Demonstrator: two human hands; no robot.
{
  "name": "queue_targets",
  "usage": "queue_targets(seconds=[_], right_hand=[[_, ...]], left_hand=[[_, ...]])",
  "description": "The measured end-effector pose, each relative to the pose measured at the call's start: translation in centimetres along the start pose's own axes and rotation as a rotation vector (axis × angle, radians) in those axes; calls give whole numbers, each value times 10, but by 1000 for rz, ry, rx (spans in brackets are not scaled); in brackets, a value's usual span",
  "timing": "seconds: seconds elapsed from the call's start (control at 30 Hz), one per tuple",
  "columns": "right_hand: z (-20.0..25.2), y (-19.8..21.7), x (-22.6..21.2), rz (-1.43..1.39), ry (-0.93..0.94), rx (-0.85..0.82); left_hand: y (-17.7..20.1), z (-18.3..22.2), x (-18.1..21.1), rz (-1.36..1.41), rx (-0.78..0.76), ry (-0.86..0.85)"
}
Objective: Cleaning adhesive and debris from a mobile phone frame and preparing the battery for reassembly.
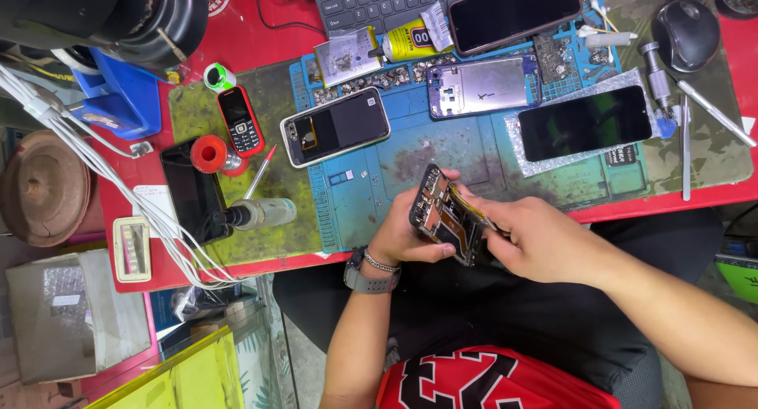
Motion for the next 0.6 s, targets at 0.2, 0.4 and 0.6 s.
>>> queue_targets(seconds=[0.2,0.4,0.6], right_hand=[[26,62,57,-86,-30,157],[29,46,105,-845,-6,123],[16,-9,130,-1482,104,159]], left_hand=[[-13,9,10,502,21,157],[-8,15,0,430,50,203],[3,7,-3,254,403,239]])
Point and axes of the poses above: each hand's wrist, its own z-axis away from the middle knuckle, its own y-axis out of the back of the hand, x = y × z, the point moved 10 cm from there along -z, towards the middle knuckle, and after that the axes turned 9 degrees about -y, right-handed, at the moved point
